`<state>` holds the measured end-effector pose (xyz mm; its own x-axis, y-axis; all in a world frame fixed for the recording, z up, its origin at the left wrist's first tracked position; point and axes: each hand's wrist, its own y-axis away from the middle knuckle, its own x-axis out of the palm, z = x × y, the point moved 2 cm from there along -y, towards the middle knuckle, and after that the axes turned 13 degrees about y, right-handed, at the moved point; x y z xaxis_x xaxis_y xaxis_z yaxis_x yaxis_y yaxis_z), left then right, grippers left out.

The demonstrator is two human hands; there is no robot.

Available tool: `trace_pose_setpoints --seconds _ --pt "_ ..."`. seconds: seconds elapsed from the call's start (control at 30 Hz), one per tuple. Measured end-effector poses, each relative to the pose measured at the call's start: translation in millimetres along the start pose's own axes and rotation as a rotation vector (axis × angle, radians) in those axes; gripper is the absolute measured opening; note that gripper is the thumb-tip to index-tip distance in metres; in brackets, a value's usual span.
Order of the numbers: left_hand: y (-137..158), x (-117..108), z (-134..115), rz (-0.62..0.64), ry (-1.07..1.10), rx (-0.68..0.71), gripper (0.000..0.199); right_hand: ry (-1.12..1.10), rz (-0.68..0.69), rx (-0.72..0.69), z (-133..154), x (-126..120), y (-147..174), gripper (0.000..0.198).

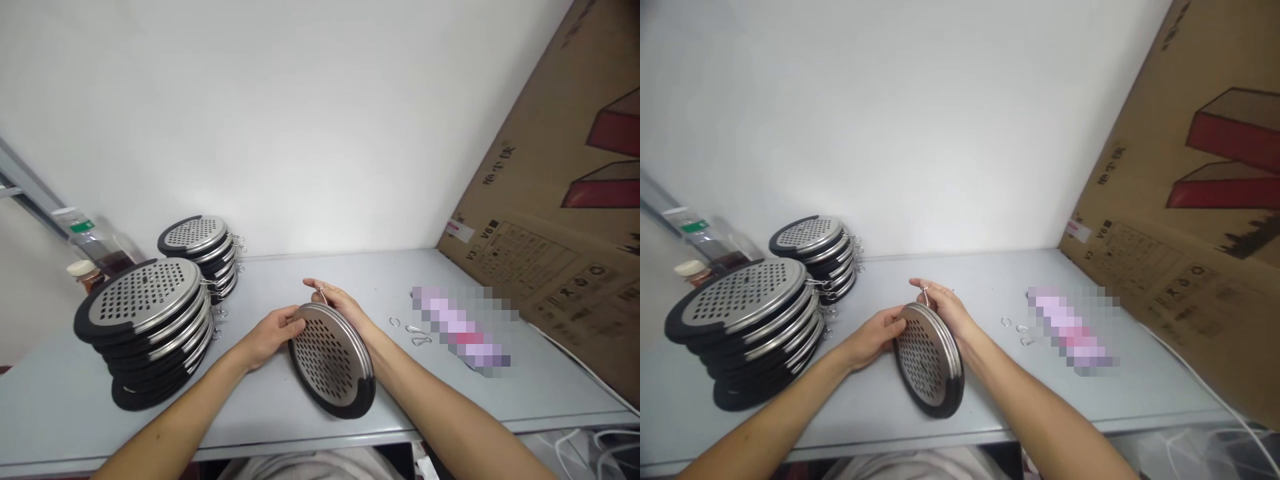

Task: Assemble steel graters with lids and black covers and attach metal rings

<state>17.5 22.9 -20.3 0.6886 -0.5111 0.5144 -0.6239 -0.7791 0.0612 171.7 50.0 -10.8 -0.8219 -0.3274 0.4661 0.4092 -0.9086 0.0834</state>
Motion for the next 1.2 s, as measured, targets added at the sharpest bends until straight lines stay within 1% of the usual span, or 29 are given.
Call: trace_pose_setpoints --seconds 0.13,0.2,0.3,0.37,0.43,0.47,0.57,0.6,0.63,0.67,0.73,0.8,0.87,0.93,1.0,1.07,1.13,1.2 --pt "-4.8 -0.7 9.8 -0.097 0.251 -0.03 0.032 -0.125 -0.019 -0.018 2.5 8.5 7.5 0.033" --pt "-6.0 -2.3 12.6 -0.129 0.36 -0.115 0.035 -0.139 -0.046 -0.08 6.6 15.6 13.4 0.03" --pt "-3.9 -5.5 6.6 -0.085 0.483 -0.256 0.035 -0.066 -0.075 -0.188 12.3 26.0 22.3 0.025" --pt "-0.7 -8.4 -2.8 -0.052 0.512 -0.303 0.03 0.021 -0.092 -0.231 13.1 29.1 25.3 0.015" --pt "2.2 -11.8 -12.1 -0.073 0.477 -0.292 0.026 0.116 -0.137 -0.217 11.6 26.0 24.2 0.007" --pt "3.3 -13.3 -15.5 -0.109 0.449 -0.266 0.026 0.167 -0.189 -0.198 11.3 21.6 22.4 0.008" --pt "5.5 -16.1 -20.0 -0.298 0.421 -0.141 0.024 0.315 -0.387 -0.189 18.0 0.7 16.6 0.011" --pt "6.0 -16.2 -19.6 -0.354 0.416 -0.112 0.023 0.352 -0.407 -0.187 22.7 -6.4 15.2 0.015" --pt "6.2 -15.8 -18.9 -0.389 0.4 -0.084 0.02 0.382 -0.387 -0.166 27.6 -12.5 14.3 0.022" --pt "6.1 -15.2 -18.1 -0.402 0.37 -0.051 0.017 0.41 -0.333 -0.12 32.1 -17.4 13.9 0.03" --pt "4.9 -14.4 -16.4 -0.391 0.282 0.024 0.016 0.492 -0.207 -0.005 37.7 -24.0 14.6 0.043" --pt "3.2 -14.9 -13.1 -0.382 0.198 0.059 0.021 0.624 -0.125 0.069 37.4 -27.8 15.5 0.049" --pt "1.6 -16.4 -8.7 -0.387 0.13 0.049 0.028 0.748 -0.071 0.089 31.2 -29.8 14.7 0.054" --pt "0.7 -18.2 -4.7 -0.408 0.03 0.046 0.033 0.789 -0.02 0.099 21.6 -31.3 12.1 0.053" --pt "0.6 -19.9 -1.8 -0.45 -0.102 0.05 0.037 0.752 0.023 0.127 13.1 -32.8 9.4 0.048" --pt "0.9 -21.3 0.6 -0.496 -0.204 0.042 0.041 0.692 0.061 0.175 8.7 -34.2 8.0 0.047" --pt "1.0 -22.1 2.6 -0.522 -0.251 0.03 0.044 0.658 0.096 0.213 9.5 -35.7 8.5 0.048" --pt "0.6 -21.9 3.7 -0.517 -0.313 0.028 0.045 0.658 0.118 0.231 15.6 -39.0 10.2 0.047"
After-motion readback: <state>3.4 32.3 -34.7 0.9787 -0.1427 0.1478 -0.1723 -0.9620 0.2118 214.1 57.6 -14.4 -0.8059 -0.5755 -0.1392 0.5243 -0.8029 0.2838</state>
